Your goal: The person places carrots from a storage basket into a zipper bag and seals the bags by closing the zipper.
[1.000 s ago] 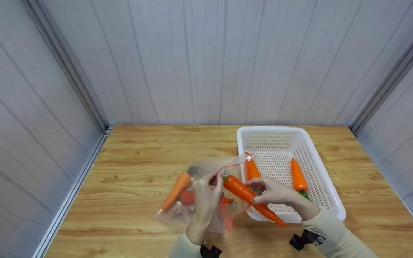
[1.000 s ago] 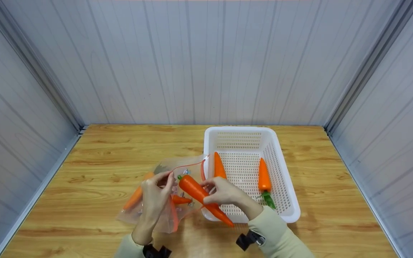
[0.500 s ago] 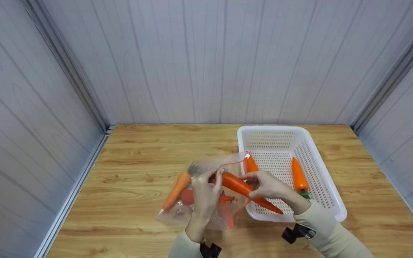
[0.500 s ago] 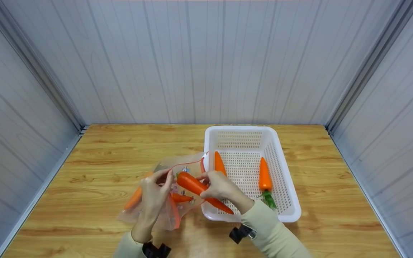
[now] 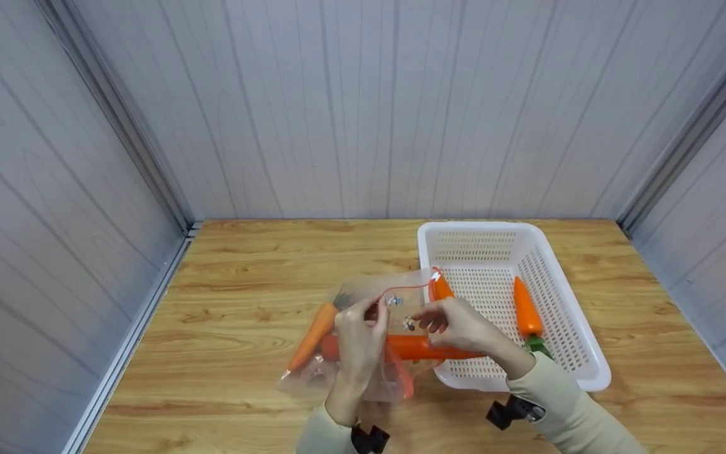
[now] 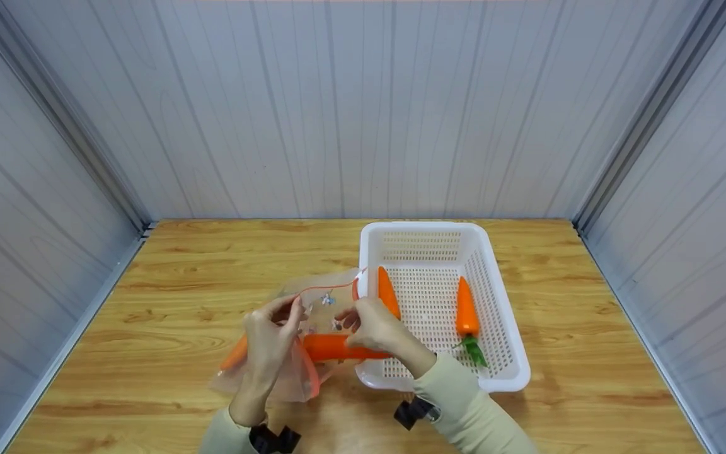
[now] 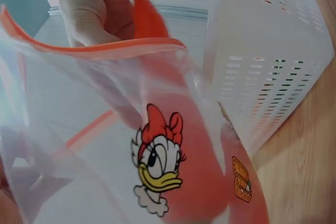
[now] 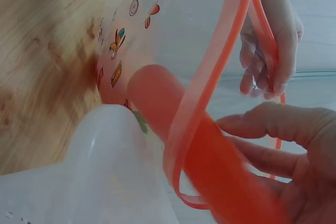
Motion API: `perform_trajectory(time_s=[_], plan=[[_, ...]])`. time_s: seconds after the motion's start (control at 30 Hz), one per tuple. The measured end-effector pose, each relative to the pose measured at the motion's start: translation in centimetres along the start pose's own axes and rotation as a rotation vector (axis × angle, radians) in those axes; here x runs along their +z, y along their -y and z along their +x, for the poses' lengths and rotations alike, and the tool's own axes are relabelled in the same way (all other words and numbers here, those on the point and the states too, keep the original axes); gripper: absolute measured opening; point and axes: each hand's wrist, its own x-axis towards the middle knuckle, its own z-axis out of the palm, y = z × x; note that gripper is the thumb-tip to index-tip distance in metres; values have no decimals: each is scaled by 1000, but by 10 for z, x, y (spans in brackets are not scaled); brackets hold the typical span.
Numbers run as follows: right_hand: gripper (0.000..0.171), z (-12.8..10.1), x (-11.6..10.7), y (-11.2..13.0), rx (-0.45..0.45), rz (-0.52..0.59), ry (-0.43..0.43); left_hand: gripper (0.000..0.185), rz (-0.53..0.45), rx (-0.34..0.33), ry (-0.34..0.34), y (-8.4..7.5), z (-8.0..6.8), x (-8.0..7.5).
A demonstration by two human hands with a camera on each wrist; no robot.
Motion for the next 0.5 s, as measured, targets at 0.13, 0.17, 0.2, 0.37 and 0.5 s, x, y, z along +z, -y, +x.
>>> perform_trajectory(time_s=[0.13,0.17,0.2,0.37,0.5], plan=[[31,-1,-2,0,-50,32,-60,8,2,5,-1,0,1,0],[29,-2,-4,0,-60,47,-74,7,2,7,-3,0,1,0],[28,-3,-5,0,-64,62,-89,7,3,8,-7,0,1,0],[23,-7,-16,-1,-53,74,-171,7,-5,7,-18,0,3,-1],[22,-8,-25,-4,-38,90,-239,7,-14,1,-14,-1,4,-2]])
